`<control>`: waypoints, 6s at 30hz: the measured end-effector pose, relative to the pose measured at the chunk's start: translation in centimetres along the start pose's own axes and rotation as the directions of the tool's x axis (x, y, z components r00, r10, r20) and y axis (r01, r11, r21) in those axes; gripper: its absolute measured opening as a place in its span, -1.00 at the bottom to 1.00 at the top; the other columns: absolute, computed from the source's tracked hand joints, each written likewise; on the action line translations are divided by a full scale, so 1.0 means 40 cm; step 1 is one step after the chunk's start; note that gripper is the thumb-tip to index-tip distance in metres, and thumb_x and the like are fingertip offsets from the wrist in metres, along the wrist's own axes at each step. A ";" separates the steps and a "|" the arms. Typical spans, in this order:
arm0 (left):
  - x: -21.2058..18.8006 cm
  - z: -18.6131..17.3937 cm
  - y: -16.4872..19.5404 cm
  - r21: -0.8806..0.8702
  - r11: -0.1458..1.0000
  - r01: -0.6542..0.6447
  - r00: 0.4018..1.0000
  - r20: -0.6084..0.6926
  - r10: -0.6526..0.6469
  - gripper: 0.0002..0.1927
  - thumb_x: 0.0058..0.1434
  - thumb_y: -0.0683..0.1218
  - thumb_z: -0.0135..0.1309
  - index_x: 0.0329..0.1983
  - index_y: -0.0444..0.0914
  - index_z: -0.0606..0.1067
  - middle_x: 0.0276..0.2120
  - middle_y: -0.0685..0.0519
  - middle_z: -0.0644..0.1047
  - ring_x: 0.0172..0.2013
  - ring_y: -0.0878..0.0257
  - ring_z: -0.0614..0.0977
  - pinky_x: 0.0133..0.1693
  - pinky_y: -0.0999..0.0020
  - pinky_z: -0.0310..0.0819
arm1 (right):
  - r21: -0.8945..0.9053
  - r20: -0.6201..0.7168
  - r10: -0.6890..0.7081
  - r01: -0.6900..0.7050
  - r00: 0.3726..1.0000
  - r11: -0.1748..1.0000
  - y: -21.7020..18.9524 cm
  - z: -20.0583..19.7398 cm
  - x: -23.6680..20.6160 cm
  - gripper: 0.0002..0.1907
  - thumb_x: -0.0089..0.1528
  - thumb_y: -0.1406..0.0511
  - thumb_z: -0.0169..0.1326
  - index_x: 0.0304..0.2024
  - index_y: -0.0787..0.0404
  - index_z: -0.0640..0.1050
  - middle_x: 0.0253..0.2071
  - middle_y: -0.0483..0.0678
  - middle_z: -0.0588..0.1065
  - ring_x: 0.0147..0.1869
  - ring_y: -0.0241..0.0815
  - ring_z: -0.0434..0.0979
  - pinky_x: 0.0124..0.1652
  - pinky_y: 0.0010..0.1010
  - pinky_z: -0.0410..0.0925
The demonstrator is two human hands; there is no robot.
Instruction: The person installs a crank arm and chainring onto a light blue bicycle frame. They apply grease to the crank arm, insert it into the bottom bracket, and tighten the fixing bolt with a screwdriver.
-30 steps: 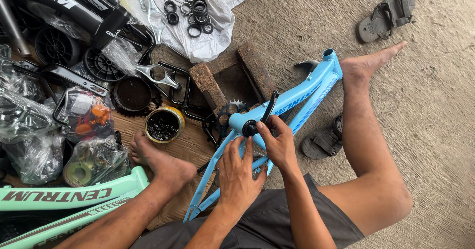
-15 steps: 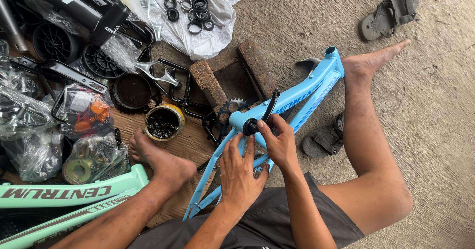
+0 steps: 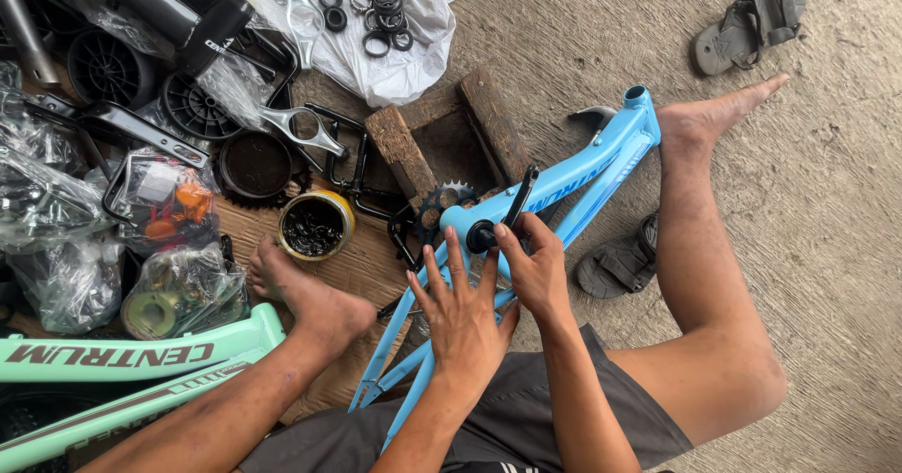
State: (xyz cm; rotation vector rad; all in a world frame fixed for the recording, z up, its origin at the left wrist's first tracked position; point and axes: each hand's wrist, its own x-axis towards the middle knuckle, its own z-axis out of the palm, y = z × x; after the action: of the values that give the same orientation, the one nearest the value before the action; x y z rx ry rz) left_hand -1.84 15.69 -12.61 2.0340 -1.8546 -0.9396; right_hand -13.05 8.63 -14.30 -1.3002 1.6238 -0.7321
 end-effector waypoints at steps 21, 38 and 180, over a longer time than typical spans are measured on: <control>0.126 -0.126 -0.117 0.128 0.878 -0.460 0.856 -0.198 0.477 -0.54 0.13 -0.15 0.24 0.13 -0.22 0.49 -0.05 -0.05 0.49 -0.15 0.10 0.61 -0.22 0.18 0.53 | 0.006 0.008 0.001 -0.001 1.000 1.000 0.007 0.000 -0.001 -0.72 0.33 0.16 0.15 -0.24 0.27 0.56 -0.43 -0.19 0.48 -0.32 -0.42 0.36 -0.33 -0.50 0.27; 0.021 -0.091 -0.025 -0.062 0.985 -0.159 0.981 -0.127 0.150 -0.35 0.00 -0.04 0.36 0.15 -0.37 0.47 -0.15 -0.05 0.43 -0.12 0.07 0.51 -0.16 0.15 0.46 | -0.007 -0.013 0.013 -0.013 1.000 1.000 0.008 0.002 -0.003 -0.69 0.32 0.16 0.16 -0.27 0.30 0.54 -0.43 -0.20 0.47 -0.33 -0.43 0.31 -0.35 -0.50 0.24; 0.026 -0.089 0.012 -0.043 0.998 -0.044 0.998 0.032 0.045 -0.39 0.19 -0.23 0.11 0.28 -0.52 0.22 -0.01 -0.23 0.41 -0.15 -0.01 0.65 -0.28 0.26 0.65 | -0.008 0.060 -0.029 0.030 0.998 1.000 0.015 -0.010 0.002 -0.74 0.34 0.20 0.16 -0.15 0.31 0.59 -0.33 -0.15 0.55 -0.23 -0.41 0.43 -0.22 -0.48 0.35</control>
State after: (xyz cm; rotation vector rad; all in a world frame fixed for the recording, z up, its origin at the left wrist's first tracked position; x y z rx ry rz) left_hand -0.12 13.74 -9.90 1.9559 -1.8726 -0.9981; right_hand -13.68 8.69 -14.67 -1.3431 1.5647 -0.6978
